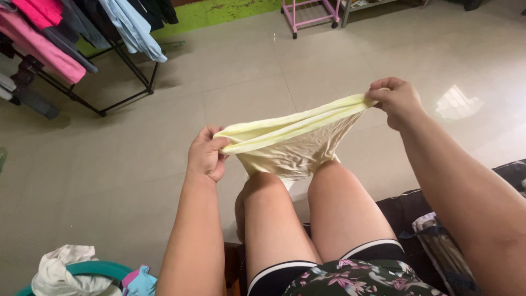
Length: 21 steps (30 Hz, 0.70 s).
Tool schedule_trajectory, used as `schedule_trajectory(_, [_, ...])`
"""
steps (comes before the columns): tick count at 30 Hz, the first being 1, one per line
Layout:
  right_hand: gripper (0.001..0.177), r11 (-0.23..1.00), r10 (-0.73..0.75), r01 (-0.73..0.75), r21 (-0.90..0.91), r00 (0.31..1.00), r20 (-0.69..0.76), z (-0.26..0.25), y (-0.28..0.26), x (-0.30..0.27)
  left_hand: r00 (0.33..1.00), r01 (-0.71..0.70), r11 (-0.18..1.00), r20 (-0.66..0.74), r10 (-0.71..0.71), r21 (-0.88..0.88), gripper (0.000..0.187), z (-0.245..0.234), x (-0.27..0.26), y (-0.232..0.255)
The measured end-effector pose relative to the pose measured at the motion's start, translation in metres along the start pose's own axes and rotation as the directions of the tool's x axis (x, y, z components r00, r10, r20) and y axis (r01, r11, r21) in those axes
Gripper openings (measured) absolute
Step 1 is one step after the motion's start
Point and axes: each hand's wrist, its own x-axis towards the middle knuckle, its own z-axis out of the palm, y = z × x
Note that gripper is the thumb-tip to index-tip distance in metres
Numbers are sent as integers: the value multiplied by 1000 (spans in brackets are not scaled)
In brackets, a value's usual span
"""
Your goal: The person folds small items of clothing, including a red shirt, a yellow shirt, a white shirt, and a blue shirt, by hand on their lap and places them onto a stack on a bed.
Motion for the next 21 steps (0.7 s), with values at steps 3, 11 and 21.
schedule_trajectory(3, [33,998,-53,56,-16,989,135,-12,12,14,971,-43,980,224,87,-194,25,10,-16,19])
schedule_trajectory(11, [25,927,57,-31,-373,997,58,8,-4,-1,993,-107,250,93,68,962,32,37,-28,48])
schedule_trajectory(21, [37,685,-104,33,-728,993,-53,26,5,-5,988,118,-57,-123,-88,991,90,68,-32,31])
